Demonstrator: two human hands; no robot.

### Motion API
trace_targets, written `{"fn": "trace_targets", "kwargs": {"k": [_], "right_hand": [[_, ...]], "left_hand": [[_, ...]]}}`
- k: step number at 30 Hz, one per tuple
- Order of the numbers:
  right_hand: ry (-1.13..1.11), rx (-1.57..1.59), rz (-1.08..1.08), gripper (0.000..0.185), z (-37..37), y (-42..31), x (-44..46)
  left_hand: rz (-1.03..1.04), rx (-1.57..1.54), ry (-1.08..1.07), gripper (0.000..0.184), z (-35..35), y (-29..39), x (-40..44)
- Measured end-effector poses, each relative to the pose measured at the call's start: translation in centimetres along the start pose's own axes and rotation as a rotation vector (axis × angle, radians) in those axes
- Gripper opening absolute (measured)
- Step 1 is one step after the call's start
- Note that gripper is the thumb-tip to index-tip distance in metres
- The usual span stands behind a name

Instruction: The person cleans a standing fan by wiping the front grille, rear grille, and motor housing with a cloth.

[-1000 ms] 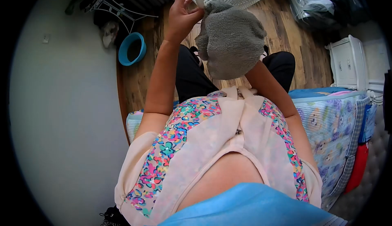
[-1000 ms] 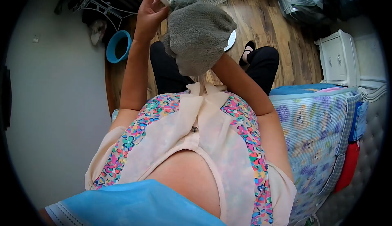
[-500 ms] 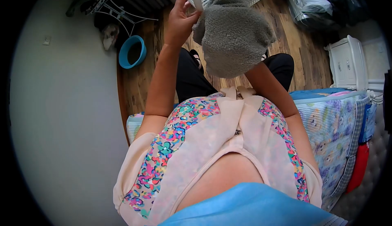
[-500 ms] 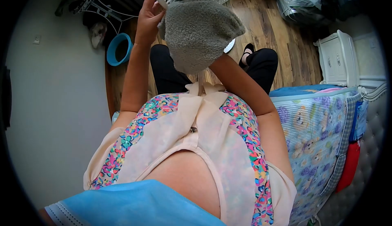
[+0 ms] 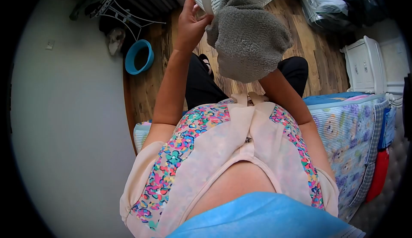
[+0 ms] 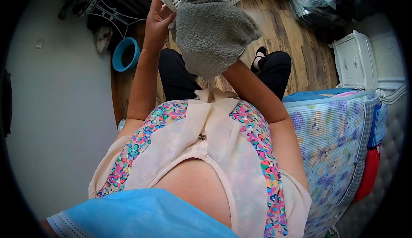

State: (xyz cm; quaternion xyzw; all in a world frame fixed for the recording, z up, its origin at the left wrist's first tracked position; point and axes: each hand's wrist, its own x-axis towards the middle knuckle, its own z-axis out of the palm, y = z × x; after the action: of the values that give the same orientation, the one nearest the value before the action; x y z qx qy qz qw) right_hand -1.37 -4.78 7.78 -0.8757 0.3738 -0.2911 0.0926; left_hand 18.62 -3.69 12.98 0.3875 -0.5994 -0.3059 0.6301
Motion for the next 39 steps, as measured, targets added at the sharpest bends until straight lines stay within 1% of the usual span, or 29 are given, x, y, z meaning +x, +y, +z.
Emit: {"fn": "trace_targets", "kwargs": {"k": [1,3,4,6,9,12,14,15,17,18,22,25,28,30,31,33,39], "right_hand": [[-0.047,0.581,0.059,0.06,-1.2,-0.8,0.4],[-0.094,1.156,0.113,0.058,-1.4,-0.7,0.8],[-0.096,1.31,0.119,0.056,-0.5,0.2,0.6],[-0.099,1.466,0.124,0.054,1.1,1.0,0.6],[-0.102,1.422,0.108,0.055,2.4,1.7,0.3],[-0.116,1.201,0.083,0.055,3.1,1.6,0.1],[-0.127,1.048,0.06,0.055,3.2,1.6,-0.3],[-0.127,1.004,0.052,0.056,2.9,1.5,-0.3],[-0.109,0.96,0.044,0.056,2.1,1.5,-0.1],[-0.098,0.963,0.042,0.056,1.6,1.6,0.2],[-0.039,1.035,0.074,0.056,0.0,2.4,1.6],[-0.022,1.043,0.073,0.057,1.2,1.9,1.4],[-0.031,0.93,0.055,0.057,3.3,0.5,0.5],[-0.041,0.865,0.048,0.058,3.4,0.1,0.1],[-0.044,0.852,0.042,0.058,3.1,0.3,0.2],[-0.03,0.864,0.046,0.058,2.0,1.2,0.4],[0.044,1.001,0.08,0.059,-0.5,2.8,2.7]], "left_hand": [[0.0,-0.002,0.0,0.068,0.0,0.1,-0.1],[-0.028,0.033,0.002,0.07,0.0,0.2,-0.3],[-0.026,0.032,0.005,0.07,0.1,0.3,-0.4],[-0.017,0.005,-0.003,0.07,0.3,0.6,-0.5],[-0.003,-0.002,0.009,0.069,0.7,0.2,-0.3],[0.027,-0.047,-0.017,0.068,1.0,0.4,-0.3],[0.001,-0.063,-0.01,0.068,0.2,-0.8,0.0],[-0.029,-0.081,-0.001,0.067,-0.1,-0.8,0.1],[-0.011,-0.029,0.006,0.067,-0.1,-0.7,-0.2],[0.011,0.019,0.012,0.066,0.1,-0.5,-0.2],[0.035,0.026,-0.002,0.067,0.0,-0.3,-0.3],[0.032,0.097,0.014,0.069,0.6,0.2,-0.3],[0.005,0.036,0.042,0.071,0.9,0.1,-0.4],[-0.038,-0.203,0.021,0.072,0.7,-0.1,-0.2],[-0.039,-0.202,0.018,0.072,0.6,0.0,-0.1],[-0.017,-0.01,0.036,0.073,0.4,0.3,-0.5],[-0.029,-0.051,0.041,0.074,0.8,1.0,-0.6]]}}
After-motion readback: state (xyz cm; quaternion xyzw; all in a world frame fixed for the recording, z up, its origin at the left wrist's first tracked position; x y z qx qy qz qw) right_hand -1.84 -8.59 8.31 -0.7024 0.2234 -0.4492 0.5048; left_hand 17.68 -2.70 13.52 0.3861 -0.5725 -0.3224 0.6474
